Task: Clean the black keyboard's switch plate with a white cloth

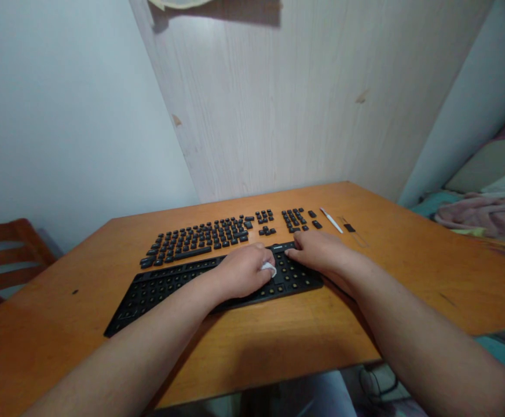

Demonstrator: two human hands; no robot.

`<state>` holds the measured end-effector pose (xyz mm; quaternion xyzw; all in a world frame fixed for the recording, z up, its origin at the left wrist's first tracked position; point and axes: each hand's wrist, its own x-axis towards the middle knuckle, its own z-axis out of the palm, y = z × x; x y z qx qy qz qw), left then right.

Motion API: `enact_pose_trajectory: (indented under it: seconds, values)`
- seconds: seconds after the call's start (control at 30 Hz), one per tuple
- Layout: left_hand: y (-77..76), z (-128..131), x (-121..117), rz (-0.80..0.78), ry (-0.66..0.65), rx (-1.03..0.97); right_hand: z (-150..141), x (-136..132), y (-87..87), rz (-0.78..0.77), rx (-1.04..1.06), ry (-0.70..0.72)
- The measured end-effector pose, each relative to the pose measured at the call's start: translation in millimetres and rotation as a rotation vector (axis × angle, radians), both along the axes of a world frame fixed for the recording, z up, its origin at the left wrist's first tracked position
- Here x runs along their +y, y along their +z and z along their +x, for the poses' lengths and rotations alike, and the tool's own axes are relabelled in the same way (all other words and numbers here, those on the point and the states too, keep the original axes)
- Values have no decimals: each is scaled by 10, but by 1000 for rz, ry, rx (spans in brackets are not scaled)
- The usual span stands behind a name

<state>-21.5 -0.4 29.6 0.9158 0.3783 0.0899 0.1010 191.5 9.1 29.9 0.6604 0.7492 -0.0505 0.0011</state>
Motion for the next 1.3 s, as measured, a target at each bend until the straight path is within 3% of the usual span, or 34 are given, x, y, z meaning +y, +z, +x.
enact_pose_trajectory:
  seconds: [0.27,0.53,0.9,1.1,1.3]
  values:
    - [-47,155,31,-16,-19,-32,12,8,-6,11,13,1]
    - [37,164,-111,-26,-120,11,9,6,-26,18,1,5]
    - [14,-94,-29,-56,-33,10,0,-13,30,-3,18,-4]
    - [92,-258,3,-113,56,60,10,1,14,-6,16,0]
    - [89,-324,22,-105,64,66,17,16,-2,-4,4,2]
